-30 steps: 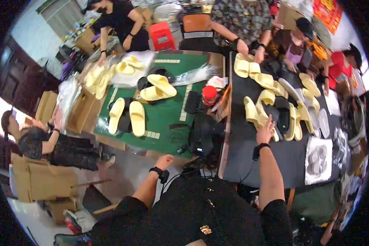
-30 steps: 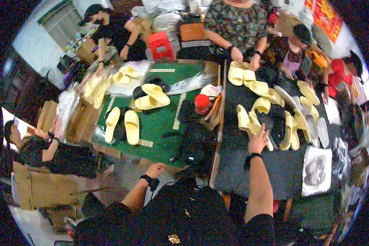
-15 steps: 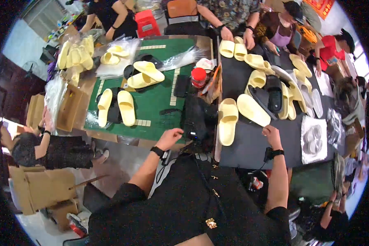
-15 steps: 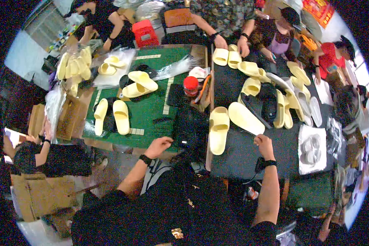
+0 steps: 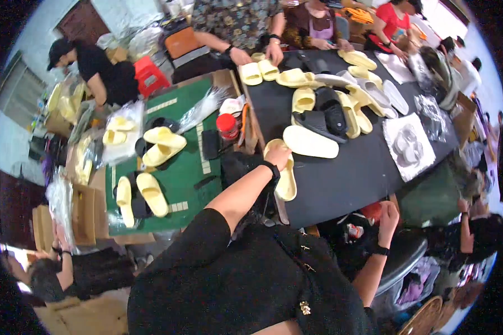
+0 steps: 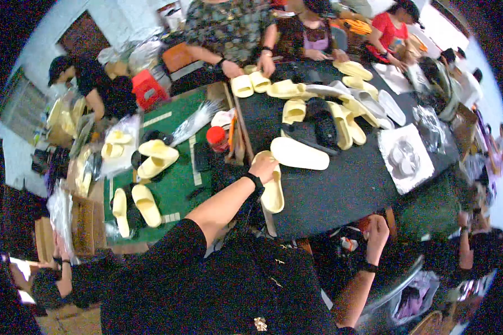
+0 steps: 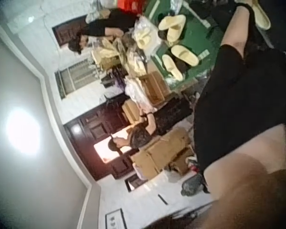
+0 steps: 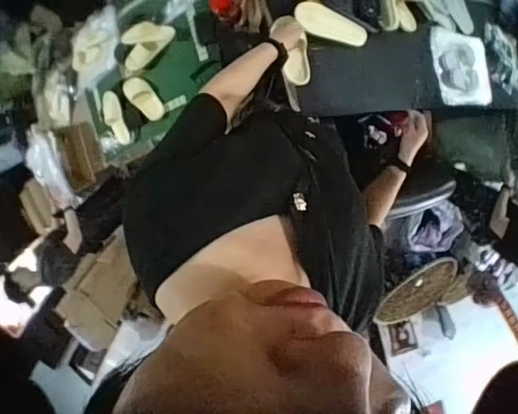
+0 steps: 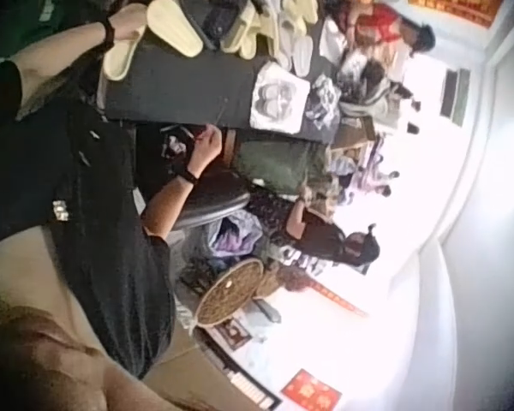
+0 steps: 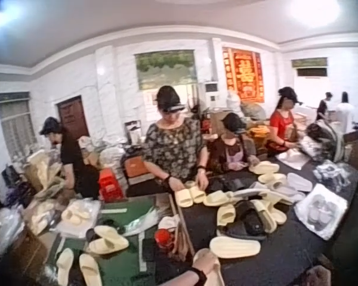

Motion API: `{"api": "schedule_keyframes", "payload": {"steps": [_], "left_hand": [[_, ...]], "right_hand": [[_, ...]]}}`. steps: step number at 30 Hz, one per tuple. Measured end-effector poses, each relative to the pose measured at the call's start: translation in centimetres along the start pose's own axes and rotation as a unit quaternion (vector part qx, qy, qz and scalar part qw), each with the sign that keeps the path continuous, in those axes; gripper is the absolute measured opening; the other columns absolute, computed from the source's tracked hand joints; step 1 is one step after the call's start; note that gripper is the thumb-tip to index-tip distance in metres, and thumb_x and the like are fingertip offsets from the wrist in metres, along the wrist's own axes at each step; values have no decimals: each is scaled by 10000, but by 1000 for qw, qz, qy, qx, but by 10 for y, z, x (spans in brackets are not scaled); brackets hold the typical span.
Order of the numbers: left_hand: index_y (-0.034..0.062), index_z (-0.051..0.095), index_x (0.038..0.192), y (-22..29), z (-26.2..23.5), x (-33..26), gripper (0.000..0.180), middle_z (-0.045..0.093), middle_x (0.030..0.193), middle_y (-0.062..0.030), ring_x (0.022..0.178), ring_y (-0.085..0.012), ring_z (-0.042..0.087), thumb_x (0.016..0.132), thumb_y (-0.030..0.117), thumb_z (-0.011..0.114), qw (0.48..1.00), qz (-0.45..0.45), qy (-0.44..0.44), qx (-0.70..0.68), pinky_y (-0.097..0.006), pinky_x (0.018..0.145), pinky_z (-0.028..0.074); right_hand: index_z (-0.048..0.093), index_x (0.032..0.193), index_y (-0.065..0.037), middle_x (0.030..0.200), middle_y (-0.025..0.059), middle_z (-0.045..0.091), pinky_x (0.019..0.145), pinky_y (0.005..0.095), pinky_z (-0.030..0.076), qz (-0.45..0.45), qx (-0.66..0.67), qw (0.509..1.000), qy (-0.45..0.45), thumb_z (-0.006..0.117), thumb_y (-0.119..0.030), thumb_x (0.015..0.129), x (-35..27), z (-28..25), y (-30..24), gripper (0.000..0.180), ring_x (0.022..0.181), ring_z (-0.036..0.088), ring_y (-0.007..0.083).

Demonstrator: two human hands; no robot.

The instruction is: The recorder and multiple workers are inspecting, sorting, and packaging slippers at a footwear production site.

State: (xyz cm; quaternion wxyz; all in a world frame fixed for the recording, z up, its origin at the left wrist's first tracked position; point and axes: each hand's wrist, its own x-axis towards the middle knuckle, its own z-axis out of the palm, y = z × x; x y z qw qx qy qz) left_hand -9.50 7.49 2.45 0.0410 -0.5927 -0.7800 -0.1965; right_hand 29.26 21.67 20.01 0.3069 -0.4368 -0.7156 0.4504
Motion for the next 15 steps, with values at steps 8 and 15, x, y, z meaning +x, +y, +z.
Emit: {"api": "schedule_keyframes", "payload": {"steps": [8,15], "left_hand": [[-23,659,798,97,-27,21,566,655,884,-222,823,-375,644,760,540,616,952,-114,-278,-52,-455,747,521],[109,577,1105,76,-35,69,453,615,924,-174,886,-332,577,768,403,654,993,-102,-19,49,-448,760,476]], "right_hand": [[602,823,0,657,2,523,522,224,388,100,-1,989,111,528,-67,884,-75,-48,112,116,573,478,60],[625,824,-15,634,-18,542,494,213,362,151,-4,985,79,587,-103,862,-99,-10,108,103,545,461,49]]}}
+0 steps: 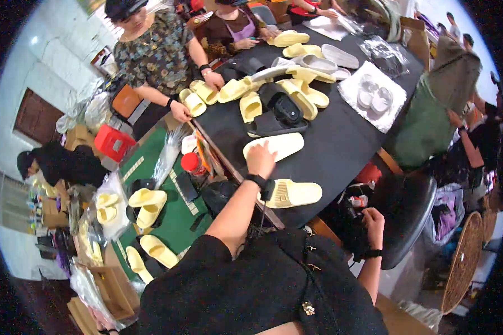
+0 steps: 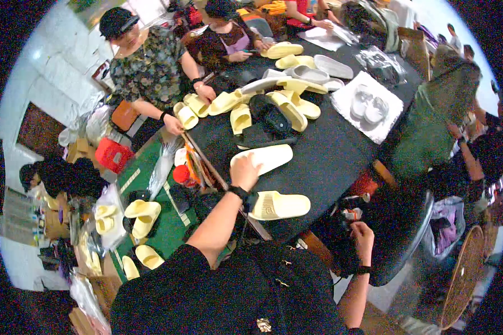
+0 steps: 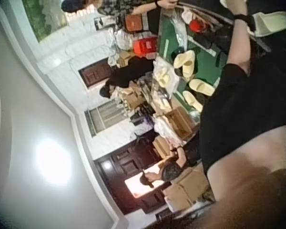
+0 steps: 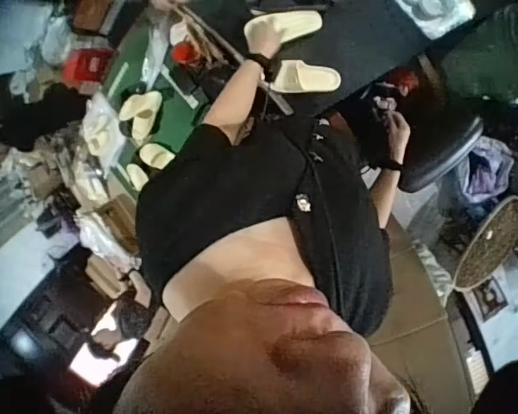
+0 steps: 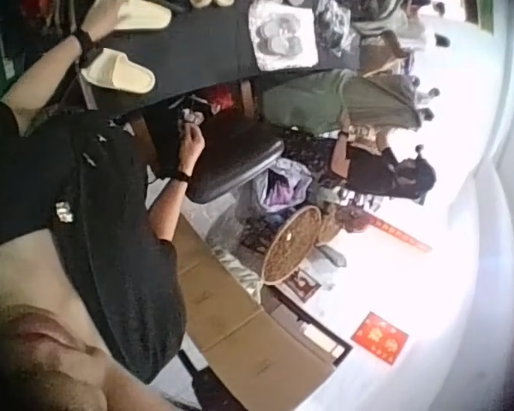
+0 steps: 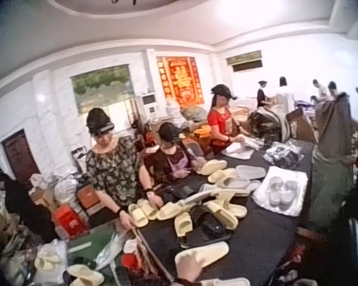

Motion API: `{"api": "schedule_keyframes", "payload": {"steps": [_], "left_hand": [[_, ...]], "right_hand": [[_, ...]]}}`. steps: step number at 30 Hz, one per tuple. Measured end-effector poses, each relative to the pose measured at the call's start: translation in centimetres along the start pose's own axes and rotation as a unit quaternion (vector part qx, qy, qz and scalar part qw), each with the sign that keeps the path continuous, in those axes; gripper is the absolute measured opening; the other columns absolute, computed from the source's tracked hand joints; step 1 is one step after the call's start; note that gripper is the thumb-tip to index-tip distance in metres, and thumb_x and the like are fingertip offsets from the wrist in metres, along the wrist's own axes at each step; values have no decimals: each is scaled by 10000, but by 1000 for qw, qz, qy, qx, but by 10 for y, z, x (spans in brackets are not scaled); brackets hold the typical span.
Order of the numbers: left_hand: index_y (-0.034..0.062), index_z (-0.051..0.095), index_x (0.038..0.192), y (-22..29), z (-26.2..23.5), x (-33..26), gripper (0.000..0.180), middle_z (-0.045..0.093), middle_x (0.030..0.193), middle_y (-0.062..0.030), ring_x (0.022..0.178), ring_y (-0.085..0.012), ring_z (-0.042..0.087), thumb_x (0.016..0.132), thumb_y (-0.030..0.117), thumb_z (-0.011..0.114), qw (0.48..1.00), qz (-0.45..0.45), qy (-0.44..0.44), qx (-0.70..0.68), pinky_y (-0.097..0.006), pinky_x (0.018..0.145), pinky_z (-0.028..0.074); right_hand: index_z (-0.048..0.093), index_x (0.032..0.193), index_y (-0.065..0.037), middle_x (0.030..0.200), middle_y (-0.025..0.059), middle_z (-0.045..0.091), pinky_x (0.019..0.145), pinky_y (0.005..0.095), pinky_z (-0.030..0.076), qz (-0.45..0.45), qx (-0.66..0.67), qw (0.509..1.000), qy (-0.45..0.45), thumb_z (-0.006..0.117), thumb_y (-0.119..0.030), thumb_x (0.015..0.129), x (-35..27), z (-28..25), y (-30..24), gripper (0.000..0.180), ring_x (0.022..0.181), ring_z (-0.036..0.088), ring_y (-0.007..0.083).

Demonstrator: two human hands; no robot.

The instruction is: The recorder and multiple workers are inspecting, sorting, and packaging slippers at a footwear production site.

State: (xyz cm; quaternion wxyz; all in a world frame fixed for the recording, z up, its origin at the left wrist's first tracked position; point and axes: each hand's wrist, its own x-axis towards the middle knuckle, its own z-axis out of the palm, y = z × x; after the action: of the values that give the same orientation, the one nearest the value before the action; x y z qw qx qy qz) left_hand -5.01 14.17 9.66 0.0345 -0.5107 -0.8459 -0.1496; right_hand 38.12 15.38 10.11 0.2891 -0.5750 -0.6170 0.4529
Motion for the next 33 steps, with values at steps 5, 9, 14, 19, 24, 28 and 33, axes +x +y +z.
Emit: {"api": "schedule_keyframes", "payload": {"steps": [5,9,14,19,24,28,33], "left_hand": [[98,548,1027,-55,10,45,453,635,969,-161,949,-363,599,688,314,756,976,-145,-157,-27,-465,761,485],[46,510,945,-44,9,22,457,632,951,-183,923,-367,606,602,137,798,972,-86,-147,-162,-441,746,487],[60,464,891,-30,4,-37,258,550,840,-120,858,-351,505,679,10,601,966,118,-91,-209,-442,747,425],[66,452,1002,-33,-10,-68,448,495,1010,-156,929,-349,503,653,136,724,959,153,-148,-188,-429,821,435],[150,468,1184,-42,-5,-68,569,520,935,-157,930,-354,538,686,228,733,946,121,-148,-262,-418,804,451],[233,439,1306,-18,-41,-49,673,508,963,-159,945,-341,512,697,207,723,966,112,-166,-166,-414,809,458],[221,536,1212,-3,-23,-31,601,491,994,-159,1005,-339,469,653,272,753,960,228,-142,-82,-416,834,465]], "right_hand": [[637,829,-4,681,-2,585,513,206,377,13,21,997,-70,596,-113,849,6,21,-5,119,575,497,63],[637,885,21,821,38,632,684,226,482,49,98,980,-166,569,-99,880,16,47,-15,138,758,604,98],[644,912,40,1063,127,599,734,261,517,67,182,927,-323,550,-93,894,36,92,-24,164,838,636,155],[658,901,4,1244,136,514,794,306,517,17,109,819,-563,551,-127,895,48,148,-36,170,992,597,189],[636,889,-16,957,78,627,759,291,508,79,158,812,-557,554,-175,900,46,197,-25,180,899,598,149],[600,807,-2,823,40,625,681,256,492,101,65,819,-561,562,-206,894,64,186,-35,224,771,609,126],[629,799,17,692,70,634,625,281,503,-69,-91,844,-523,580,-178,830,104,154,-35,203,631,611,144]]}}
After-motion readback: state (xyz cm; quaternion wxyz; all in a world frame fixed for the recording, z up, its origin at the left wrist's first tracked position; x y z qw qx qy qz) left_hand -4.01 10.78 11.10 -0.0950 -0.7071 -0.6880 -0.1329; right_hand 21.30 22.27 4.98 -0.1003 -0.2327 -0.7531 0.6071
